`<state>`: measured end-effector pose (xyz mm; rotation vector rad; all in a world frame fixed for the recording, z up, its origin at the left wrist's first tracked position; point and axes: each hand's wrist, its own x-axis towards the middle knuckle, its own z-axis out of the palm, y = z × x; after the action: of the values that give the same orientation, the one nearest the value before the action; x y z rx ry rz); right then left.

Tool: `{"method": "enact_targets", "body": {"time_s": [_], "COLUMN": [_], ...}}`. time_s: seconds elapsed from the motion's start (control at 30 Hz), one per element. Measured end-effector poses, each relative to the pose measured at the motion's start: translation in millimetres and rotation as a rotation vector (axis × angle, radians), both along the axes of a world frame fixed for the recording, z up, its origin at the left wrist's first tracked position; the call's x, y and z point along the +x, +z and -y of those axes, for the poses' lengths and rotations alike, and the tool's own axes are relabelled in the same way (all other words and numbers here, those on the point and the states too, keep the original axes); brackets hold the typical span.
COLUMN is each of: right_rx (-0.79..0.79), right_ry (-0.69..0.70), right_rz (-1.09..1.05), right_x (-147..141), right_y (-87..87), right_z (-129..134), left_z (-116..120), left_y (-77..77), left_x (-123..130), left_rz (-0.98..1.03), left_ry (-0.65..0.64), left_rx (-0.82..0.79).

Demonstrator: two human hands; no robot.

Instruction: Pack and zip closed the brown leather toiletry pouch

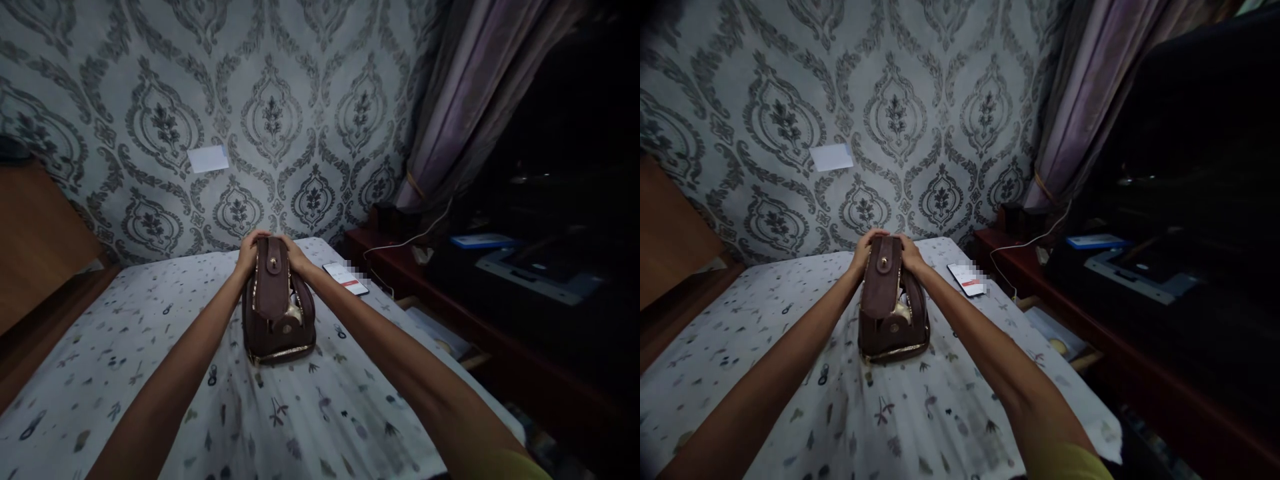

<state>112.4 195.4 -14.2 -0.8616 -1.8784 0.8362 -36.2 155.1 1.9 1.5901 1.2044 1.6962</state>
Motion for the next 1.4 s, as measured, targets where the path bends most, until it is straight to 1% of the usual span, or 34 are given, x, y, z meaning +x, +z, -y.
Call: {"method": "enact_targets", "body": {"time_s": [0.2,0.33,0.43,0.5,0.63,0.8,0.97,1.1,1.27,1.4], "right_rx": [-0.010,-0.001,0.002,0.000,0.002,0.012,-0.024,-0.041,0.043,0.185], "right_ry": [0.092,0.135,0.148,0.138,0.099,0.060,0.038,0.016,-0.055,-0.140], "right_rz": [-0.035,-0.056,-0.062,-0.062,-0.062,-0.097,-0.210,-0.252,-0.202,-0.089], "right_x": [13.2,25.1,35.1,41.3,50.7,59.2,61.5,58.5,58.5,57.7], "right_y": [-0.2,-0.6,-3.9,-8.5,-20.5,-31.2,-30.4,-27.9,-34.6,-44.8], "right_z": [18.9,40.8,58.9,69.5,87.4,109.3,126.3,136.5,158.5,172.7], "left_z": [33.5,59.6,82.2,98.5,128.5,153.6,166.8,168.6,166.0,164.5], "left_y": [-0.5,-4.5,-8.8,-13.0,-25.1,-38.6,-41.5,-42.5,-47.5,-51.3], "left_x": [8.6,15.0,20.1,23.6,28.2,32.5,37.7,38.4,42.1,45.2], "left_rz": [-0.060,-0.096,-0.135,-0.214,-0.448,-0.666,-0.778,-0.813,-0.779,-0.773], "left_ry": [-0.013,-0.021,-0.041,-0.030,0.042,0.096,0.136,0.129,0.180,0.198], "left_rx": [0.031,0.076,0.113,0.136,0.148,0.197,0.247,0.291,0.318,0.315]}}
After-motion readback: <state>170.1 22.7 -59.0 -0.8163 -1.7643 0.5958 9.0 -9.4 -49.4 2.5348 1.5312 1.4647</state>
